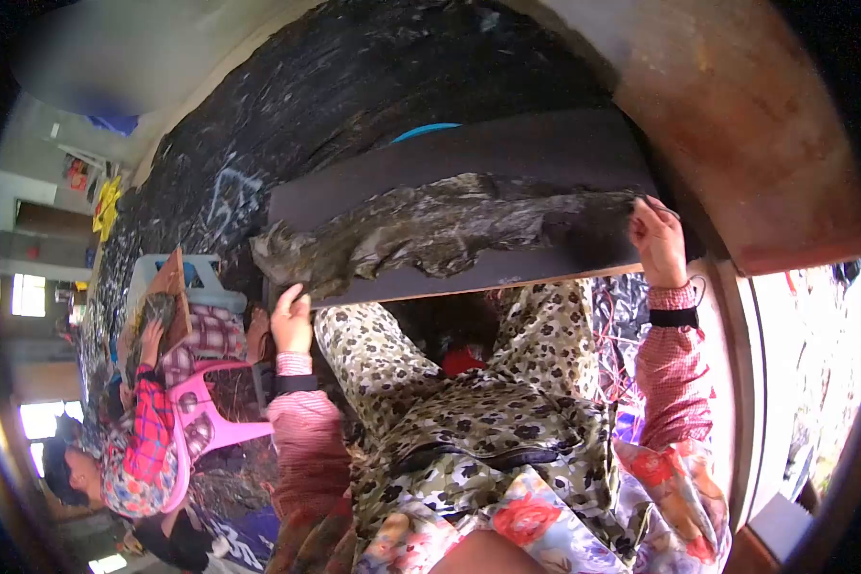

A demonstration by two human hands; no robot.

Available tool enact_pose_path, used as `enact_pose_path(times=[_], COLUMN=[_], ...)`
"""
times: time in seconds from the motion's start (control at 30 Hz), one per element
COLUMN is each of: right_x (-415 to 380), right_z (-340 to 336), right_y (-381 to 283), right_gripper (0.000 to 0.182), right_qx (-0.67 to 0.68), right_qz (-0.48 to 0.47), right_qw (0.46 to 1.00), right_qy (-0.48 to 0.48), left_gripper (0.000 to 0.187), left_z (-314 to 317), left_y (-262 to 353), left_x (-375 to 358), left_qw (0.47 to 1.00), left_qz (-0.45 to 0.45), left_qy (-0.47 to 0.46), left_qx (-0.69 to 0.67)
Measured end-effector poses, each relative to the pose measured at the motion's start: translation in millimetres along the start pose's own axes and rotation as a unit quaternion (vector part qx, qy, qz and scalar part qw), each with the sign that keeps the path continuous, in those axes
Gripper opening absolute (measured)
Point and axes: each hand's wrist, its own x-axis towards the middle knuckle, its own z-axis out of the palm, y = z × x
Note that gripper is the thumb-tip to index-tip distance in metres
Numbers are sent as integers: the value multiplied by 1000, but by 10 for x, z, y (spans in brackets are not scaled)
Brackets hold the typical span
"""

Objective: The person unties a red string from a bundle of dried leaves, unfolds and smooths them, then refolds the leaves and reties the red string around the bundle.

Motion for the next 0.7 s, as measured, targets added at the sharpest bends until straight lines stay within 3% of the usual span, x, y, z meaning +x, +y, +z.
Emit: enact_pose_path(times=[0.03,0.1,0.17,0.3,0.33,0.47,0.53,0.57,0.6,0.7], right_x=[-26,72,144,194,134,20,-86,-155,-178,-289], right_z=[124,-138,-494,-1399,-1417,-1800,-1396,-1218,-1044,-154], right_y=[-52,-38,-163,-524,-637,-664,-642,-685,-652,-623], right_gripper=[11,10,8,11,7,15,13,11,10,20], right_qx=[7,-8,31,37,35,17,29,39,16,-27], right_qz=[2,-31,-79,-161,-141,-134,-124,-117,-129,-134], right_qw=[998,997,986,966,963,973,978,982,977,975], right_qy=[69,71,142,200,228,185,166,144,167,177], left_gripper=[27,26,26,26,26,26,27,27,28,31], left_z=[67,231,350,428,447,437,387,389,381,485], left_y=[50,-222,-224,-91,-96,-208,-315,-255,-182,596], left_x=[-80,-92,-187,-296,-290,-175,-87,-100,-123,-377], left_qw=[999,995,992,989,989,988,979,992,993,988], left_qz=[-28,93,126,138,141,149,188,123,115,118], left_qy=[-1,16,5,2,7,13,25,6,-13,-93], left_qx=[-25,31,20,43,45,47,76,22,2,-31])
